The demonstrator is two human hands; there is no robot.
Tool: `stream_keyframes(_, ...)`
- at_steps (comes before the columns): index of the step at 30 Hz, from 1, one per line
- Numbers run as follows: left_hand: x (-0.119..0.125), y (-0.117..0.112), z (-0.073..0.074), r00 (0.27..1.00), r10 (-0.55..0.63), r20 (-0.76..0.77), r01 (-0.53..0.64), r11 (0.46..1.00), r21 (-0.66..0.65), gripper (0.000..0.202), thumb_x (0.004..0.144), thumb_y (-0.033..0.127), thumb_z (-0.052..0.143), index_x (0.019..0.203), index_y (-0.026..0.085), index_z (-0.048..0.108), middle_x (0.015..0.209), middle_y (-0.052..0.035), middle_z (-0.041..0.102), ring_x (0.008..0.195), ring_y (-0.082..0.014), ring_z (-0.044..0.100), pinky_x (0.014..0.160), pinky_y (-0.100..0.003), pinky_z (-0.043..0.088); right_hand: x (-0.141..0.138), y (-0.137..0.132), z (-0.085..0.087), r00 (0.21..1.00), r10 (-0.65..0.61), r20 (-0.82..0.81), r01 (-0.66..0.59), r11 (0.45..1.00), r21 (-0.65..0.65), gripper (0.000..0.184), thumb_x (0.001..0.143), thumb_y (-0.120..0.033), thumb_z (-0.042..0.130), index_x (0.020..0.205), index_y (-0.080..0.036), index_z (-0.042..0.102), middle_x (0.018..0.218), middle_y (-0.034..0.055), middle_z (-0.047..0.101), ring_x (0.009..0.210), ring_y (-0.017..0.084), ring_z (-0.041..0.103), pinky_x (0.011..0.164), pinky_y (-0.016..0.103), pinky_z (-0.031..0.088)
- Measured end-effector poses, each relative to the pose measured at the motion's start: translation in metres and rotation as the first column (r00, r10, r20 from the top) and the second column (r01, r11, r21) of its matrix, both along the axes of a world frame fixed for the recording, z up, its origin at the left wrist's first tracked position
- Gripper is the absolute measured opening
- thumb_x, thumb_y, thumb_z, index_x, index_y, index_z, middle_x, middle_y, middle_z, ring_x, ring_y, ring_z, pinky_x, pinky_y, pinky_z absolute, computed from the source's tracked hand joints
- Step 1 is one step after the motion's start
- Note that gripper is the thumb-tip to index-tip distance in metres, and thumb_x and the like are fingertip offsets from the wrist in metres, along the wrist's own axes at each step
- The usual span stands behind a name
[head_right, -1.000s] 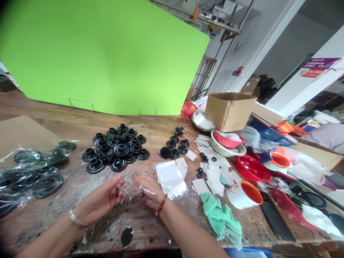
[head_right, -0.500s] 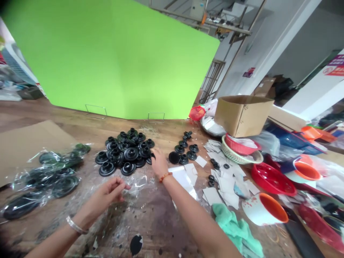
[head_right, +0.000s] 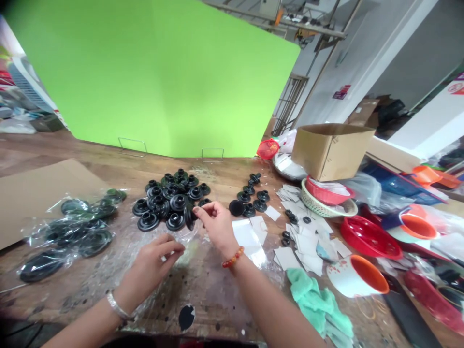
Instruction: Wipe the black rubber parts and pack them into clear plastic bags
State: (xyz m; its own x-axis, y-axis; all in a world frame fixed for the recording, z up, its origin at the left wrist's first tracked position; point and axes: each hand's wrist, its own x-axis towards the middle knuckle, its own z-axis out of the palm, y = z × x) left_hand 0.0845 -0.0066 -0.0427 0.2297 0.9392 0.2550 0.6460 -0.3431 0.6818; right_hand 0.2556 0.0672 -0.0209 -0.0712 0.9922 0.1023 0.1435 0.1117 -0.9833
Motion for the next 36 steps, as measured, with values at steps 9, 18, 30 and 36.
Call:
stream_keyframes(9, 0.025, 0.003, -0.008, 0.928, 0.117, 0.354, -0.118, 0.993, -0.018, 0.009, 0.078, 0.022, 0.061, 0.073, 0.021, 0.068, 0.108, -0.0074, 0.056, 0.106, -0.0235, 0.052, 0.089, -0.034, 0.043, 0.003, -0.027, -0.030, 0.987, -0.027, 0.159, 0.038, 0.997, -0.071, 0.029, 0.066, -0.038, 0.072, 0.068, -0.018, 0.052, 0.061, -0.0032, 0.053, 0.057, 0.012, 0.047, 0.053, 0.024, 0.038)
stream_keyframes(18, 0.034, 0.006, -0.025, 0.364, 0.387, 0.847, 0.318, 0.803, -0.504, 0.025, 0.071, 0.032, 0.073, 0.078, 0.018, 0.055, 0.088, -0.0003, 0.060, 0.082, -0.0156, 0.057, 0.076, -0.033, 0.052, 0.023, -0.047, -0.046, 0.974, 0.213, 0.082, -0.207, 0.975, -0.083, 0.018, 0.082, -0.031, 0.057, 0.084, -0.016, 0.065, 0.072, 0.0004, 0.062, 0.068, 0.013, 0.054, 0.065, 0.025, 0.042)
stream_keyframes(30, 0.034, 0.001, -0.024, 0.399, 0.428, 0.811, 0.288, 0.782, -0.554, 0.027, 0.074, 0.034, 0.072, 0.084, 0.021, 0.051, 0.081, 0.0032, 0.059, 0.070, -0.0103, 0.056, 0.059, -0.020, 0.048, 0.030, -0.047, -0.050, 0.992, 0.125, -0.026, -0.128, 0.982, -0.137, 0.017, 0.077, -0.031, 0.063, 0.071, -0.016, 0.060, 0.061, -0.0032, 0.052, 0.054, 0.009, 0.043, 0.051, 0.021, 0.034)
stream_keyframes(36, 0.034, 0.002, -0.020, 0.370, 0.412, 0.833, 0.255, 0.817, -0.517, 0.028, 0.071, 0.031, 0.075, 0.080, 0.019, 0.052, 0.083, -0.0013, 0.068, 0.080, -0.0146, 0.063, 0.069, -0.024, 0.049, 0.015, -0.053, -0.057, 0.980, -0.004, -0.199, -0.053, 0.959, -0.280, 0.025, 0.075, -0.038, 0.062, 0.069, -0.020, 0.047, 0.056, -0.0060, 0.047, 0.050, 0.009, 0.042, 0.047, 0.021, 0.036)
